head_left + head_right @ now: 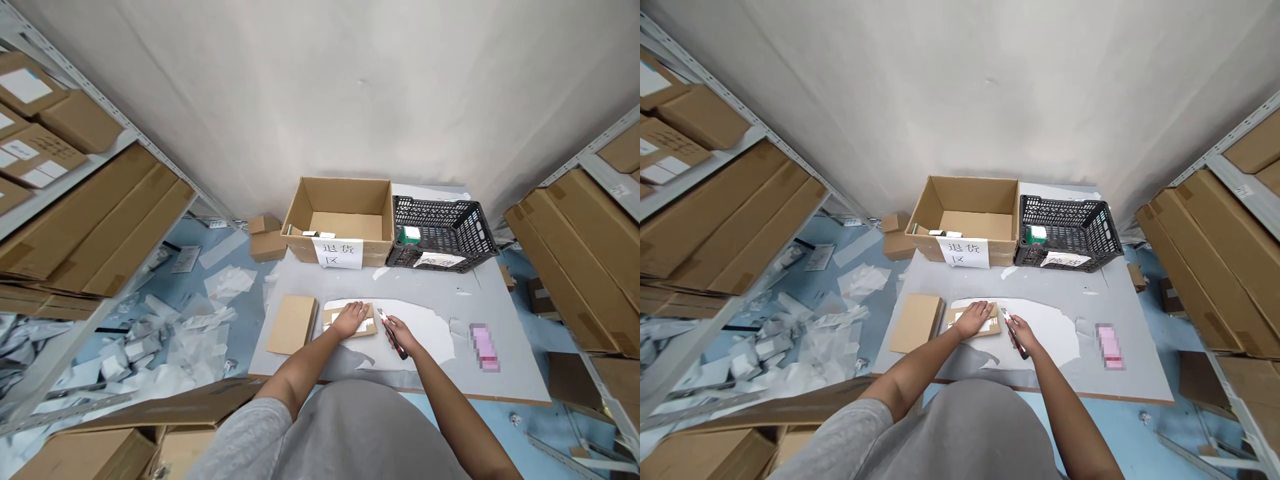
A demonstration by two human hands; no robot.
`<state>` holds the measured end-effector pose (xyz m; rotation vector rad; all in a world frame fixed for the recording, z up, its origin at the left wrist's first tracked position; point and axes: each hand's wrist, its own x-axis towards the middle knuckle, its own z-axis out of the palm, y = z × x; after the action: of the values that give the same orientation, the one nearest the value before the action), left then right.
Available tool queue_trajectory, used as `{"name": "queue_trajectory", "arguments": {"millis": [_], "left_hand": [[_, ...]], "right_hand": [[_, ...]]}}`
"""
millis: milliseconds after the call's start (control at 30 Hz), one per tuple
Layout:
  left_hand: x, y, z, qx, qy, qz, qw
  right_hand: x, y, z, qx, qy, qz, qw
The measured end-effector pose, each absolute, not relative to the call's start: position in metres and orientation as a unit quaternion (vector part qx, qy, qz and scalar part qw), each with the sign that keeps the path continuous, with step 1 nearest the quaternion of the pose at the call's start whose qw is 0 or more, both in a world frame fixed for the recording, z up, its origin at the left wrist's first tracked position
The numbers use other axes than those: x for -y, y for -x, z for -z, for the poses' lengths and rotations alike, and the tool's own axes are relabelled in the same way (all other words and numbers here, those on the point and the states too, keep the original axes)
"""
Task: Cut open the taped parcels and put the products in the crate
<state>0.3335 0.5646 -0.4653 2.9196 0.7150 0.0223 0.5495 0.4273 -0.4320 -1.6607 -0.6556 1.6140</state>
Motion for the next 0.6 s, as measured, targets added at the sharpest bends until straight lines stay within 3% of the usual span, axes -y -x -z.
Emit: {"name": "queue_trajectory", "arguments": {"millis": [467,600], "left_hand": [[-0.569,-0.335,0.454,-0.271,-0.948,-0.041,0.161],[-0.570,-0.331,0.448,-0.282,-0.939,-0.068,0.184]], "right_hand": [[-0.432,-0.545,0.433,0.326,0.668,-0.606,0.281],[-0.417,-0.558,0.429,0.309,0.665,-0.612,0.295]]}}
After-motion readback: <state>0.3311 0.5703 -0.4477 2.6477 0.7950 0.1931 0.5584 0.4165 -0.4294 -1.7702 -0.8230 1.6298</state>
